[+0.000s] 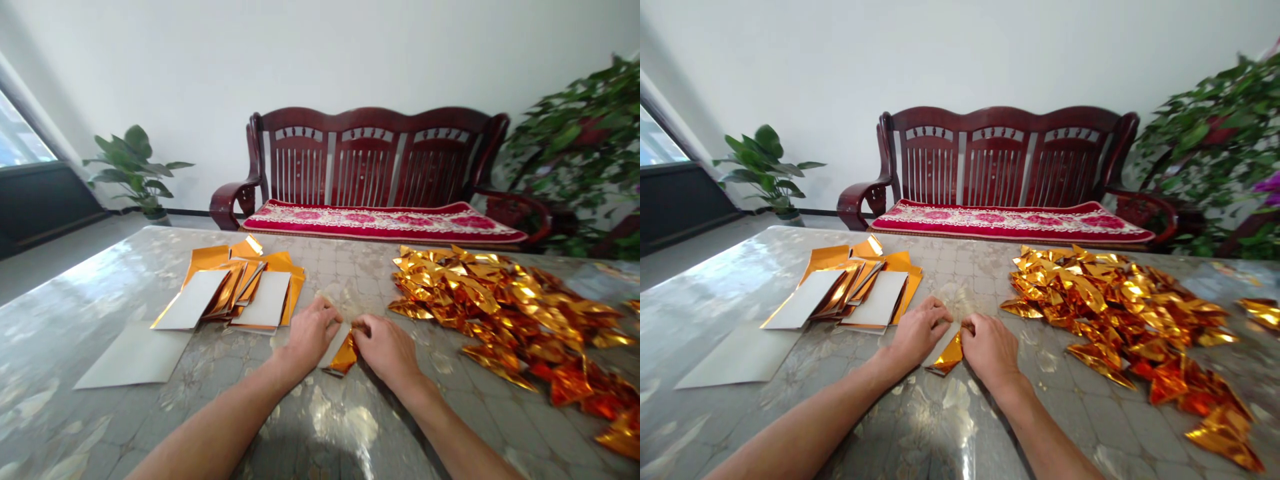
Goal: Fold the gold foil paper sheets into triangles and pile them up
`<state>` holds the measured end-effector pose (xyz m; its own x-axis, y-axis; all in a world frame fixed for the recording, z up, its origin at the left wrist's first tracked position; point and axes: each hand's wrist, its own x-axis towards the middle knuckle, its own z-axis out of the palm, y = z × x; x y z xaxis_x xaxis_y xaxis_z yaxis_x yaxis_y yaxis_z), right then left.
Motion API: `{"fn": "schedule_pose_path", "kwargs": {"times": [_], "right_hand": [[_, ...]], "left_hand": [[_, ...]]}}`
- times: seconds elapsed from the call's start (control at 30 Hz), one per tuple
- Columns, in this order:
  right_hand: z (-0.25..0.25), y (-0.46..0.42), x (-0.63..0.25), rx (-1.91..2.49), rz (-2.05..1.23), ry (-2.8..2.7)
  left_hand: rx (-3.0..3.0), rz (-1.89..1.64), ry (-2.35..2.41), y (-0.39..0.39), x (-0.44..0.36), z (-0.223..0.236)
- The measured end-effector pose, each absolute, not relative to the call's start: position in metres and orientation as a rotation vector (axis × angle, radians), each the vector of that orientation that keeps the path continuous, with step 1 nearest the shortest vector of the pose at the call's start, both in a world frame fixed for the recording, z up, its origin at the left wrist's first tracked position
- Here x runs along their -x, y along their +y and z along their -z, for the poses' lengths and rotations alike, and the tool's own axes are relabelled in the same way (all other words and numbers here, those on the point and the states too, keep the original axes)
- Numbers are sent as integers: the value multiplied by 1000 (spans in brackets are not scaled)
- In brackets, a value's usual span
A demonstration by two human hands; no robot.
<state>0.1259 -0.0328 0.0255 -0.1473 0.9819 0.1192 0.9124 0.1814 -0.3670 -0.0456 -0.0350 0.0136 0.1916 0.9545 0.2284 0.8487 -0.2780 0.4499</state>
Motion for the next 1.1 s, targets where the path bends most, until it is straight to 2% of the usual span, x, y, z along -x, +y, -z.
{"fn": "schedule_pose_path", "kwargs": {"times": [0.47,1.1], "right_hand": [[-20,-36,-124,1665,-199,-2114],[-19,-49,-118,1492,51,-2299]], "left_hand": [[-2496,-488,1694,-45,47,-19],[-2403,-610,1655,-38,50,-15]]}}
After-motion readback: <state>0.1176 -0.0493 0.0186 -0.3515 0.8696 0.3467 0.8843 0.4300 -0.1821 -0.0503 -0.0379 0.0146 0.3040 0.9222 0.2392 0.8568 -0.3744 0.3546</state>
